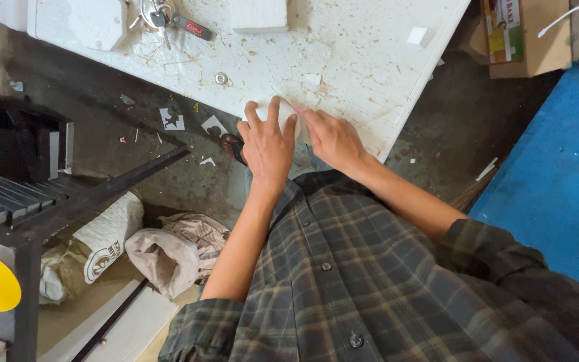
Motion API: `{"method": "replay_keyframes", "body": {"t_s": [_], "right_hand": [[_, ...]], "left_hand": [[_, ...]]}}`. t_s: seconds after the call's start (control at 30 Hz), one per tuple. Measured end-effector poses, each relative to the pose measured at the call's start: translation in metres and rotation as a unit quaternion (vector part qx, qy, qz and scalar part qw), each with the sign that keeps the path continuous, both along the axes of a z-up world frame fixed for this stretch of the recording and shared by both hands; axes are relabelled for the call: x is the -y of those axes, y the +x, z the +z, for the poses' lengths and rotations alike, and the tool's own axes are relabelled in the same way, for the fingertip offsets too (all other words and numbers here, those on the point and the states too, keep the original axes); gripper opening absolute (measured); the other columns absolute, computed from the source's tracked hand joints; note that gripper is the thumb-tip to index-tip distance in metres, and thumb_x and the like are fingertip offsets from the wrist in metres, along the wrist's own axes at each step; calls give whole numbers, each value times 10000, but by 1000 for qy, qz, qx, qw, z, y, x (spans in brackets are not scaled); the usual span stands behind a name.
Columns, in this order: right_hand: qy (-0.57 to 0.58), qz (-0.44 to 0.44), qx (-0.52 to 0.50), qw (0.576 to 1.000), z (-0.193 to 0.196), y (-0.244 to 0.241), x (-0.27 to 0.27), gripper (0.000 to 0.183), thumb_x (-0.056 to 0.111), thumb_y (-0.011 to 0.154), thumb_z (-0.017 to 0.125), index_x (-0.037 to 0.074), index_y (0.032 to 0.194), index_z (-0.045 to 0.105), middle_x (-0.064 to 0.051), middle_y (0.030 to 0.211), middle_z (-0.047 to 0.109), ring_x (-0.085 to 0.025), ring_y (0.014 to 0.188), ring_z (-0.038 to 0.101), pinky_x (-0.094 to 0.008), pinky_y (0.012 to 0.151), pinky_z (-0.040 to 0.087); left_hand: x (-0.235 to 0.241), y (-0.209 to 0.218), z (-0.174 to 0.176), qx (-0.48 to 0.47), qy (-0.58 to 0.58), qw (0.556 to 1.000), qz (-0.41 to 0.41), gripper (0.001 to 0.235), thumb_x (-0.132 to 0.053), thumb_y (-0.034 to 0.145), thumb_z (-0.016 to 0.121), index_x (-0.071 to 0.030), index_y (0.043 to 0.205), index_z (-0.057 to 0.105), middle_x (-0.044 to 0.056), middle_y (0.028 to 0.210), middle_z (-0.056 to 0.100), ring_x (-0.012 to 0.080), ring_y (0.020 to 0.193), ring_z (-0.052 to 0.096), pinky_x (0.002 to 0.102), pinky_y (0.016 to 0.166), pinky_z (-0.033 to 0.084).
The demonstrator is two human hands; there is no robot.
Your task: The person cuts a rectangular block of white foam into a circular shape using a pink craft knife. They then place the foam circle onto a white cylindrical cake dummy and stack it with other yellow and white cake dummies on a table.
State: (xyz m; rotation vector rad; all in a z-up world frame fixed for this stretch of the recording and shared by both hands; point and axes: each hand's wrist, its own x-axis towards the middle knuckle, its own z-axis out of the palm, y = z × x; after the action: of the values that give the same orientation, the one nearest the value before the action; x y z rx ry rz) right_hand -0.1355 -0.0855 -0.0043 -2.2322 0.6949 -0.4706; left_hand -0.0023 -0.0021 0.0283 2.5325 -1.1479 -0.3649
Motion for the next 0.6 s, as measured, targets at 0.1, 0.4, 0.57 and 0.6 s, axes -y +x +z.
{"method": "replay_keyframes", "body": {"t_s": [0.1,0.4,0.57,0.6], "right_hand": [[10,12,-7,1000,2,-8,1,359,35,995,574,38,1352,605,-186,855,682,-384,708,686,-471,584,543],[-9,13,-37,999,-8,-4,4,401,44,989,598,82,1389,596,-197,918,705,-395,736,692,-471,595,552],[36,22,-22,999,-2,-32,-2,420,37,1004,570,89,1420,581,-189,941,706,-399,783,699,-474,645,553],[46,25,-34,998,-1,-39,-4,417,37,1004,567,96,1417,585,-184,931,705,-397,782,700,-477,651,552]], "left_hand": [[-1,-1,1,3,2,1000,-4,479,-392,922,728,-216,1353,614,177,1390,487,406,1059,553,478,665,581],[2,-2,-6,14,9,1000,-3,484,-393,928,727,-223,1367,612,185,1410,474,416,1059,545,483,683,587],[0,-4,-3,10,6,1000,-4,475,-384,922,732,-230,1356,615,178,1404,479,418,1063,545,488,676,583],[1,-3,-3,6,8,1000,-4,470,-385,926,731,-235,1357,615,172,1403,481,414,1066,546,489,683,584]]}}
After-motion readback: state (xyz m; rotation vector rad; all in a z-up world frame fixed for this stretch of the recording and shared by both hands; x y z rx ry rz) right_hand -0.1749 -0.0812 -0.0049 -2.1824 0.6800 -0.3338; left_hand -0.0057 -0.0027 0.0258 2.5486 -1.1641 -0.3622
